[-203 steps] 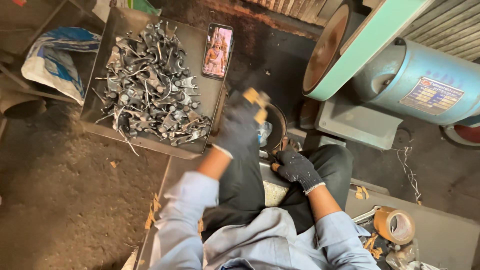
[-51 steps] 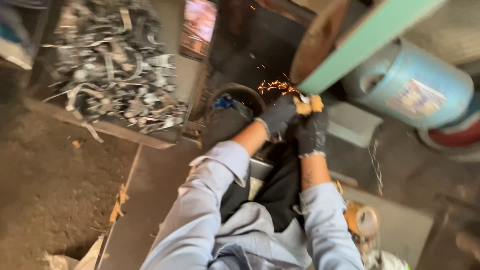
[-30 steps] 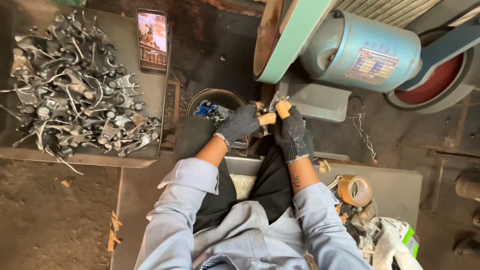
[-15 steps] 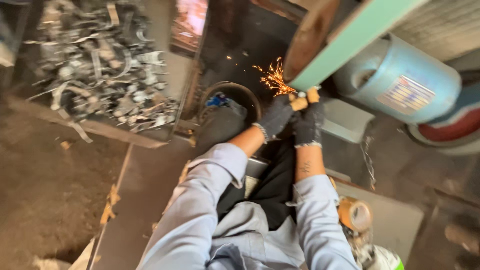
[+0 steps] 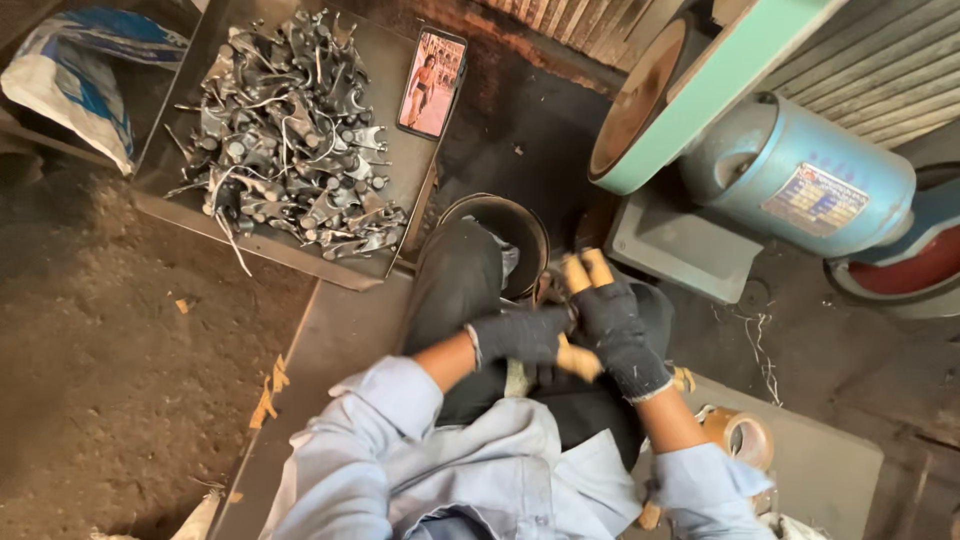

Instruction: The person sits at a bench grinder holding small metal castings in gloved hands, pressing each against the spinning abrasive wheel to grind the edges, producing sparks, then placing finished pieces into a tray of similar parts and picking up the next piece.

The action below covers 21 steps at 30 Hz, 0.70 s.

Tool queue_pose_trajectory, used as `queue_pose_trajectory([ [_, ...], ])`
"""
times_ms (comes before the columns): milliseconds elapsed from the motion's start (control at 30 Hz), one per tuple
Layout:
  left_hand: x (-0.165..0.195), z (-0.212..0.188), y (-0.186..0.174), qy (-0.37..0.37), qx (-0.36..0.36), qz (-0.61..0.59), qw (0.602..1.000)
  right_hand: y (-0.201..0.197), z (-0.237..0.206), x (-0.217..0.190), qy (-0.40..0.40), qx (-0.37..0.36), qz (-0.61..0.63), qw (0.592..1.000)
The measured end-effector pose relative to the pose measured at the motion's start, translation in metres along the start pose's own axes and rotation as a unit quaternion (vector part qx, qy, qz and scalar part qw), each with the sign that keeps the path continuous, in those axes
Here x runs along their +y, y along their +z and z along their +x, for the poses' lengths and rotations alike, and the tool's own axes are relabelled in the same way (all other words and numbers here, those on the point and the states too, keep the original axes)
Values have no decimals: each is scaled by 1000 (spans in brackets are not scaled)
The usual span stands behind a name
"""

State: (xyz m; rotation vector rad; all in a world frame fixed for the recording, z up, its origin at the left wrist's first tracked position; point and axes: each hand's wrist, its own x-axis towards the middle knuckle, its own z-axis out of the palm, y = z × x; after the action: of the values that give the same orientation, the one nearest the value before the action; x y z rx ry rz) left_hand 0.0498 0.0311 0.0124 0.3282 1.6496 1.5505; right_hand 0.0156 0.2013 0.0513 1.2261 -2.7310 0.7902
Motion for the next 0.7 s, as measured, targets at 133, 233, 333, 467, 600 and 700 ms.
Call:
queue_pose_trajectory([
  [133, 0, -20, 36, -40, -38, 114, 992, -10, -14, -12, -112, -116, -40, 986],
  [233, -13, -24, 48, -1, -70, -30, 997, -10, -30, -2, -131, -165, -12, 977],
  [333, -26, -20, 63, -15, -313, -478, 821, -1, -40, 8, -197, -111, -35, 974],
  [467, -33, -45, 85, 71, -165, -616, 767, 7, -37, -3, -276, 47, -172, 945],
  [600, -12, -76, 85, 48, -197, -517, 832, -13, -21, -36, -283, -17, -85, 955],
  [700, 13, -89, 69, -18, -5, -54, 998, -35, -7, -59, -255, -126, -50, 958],
])
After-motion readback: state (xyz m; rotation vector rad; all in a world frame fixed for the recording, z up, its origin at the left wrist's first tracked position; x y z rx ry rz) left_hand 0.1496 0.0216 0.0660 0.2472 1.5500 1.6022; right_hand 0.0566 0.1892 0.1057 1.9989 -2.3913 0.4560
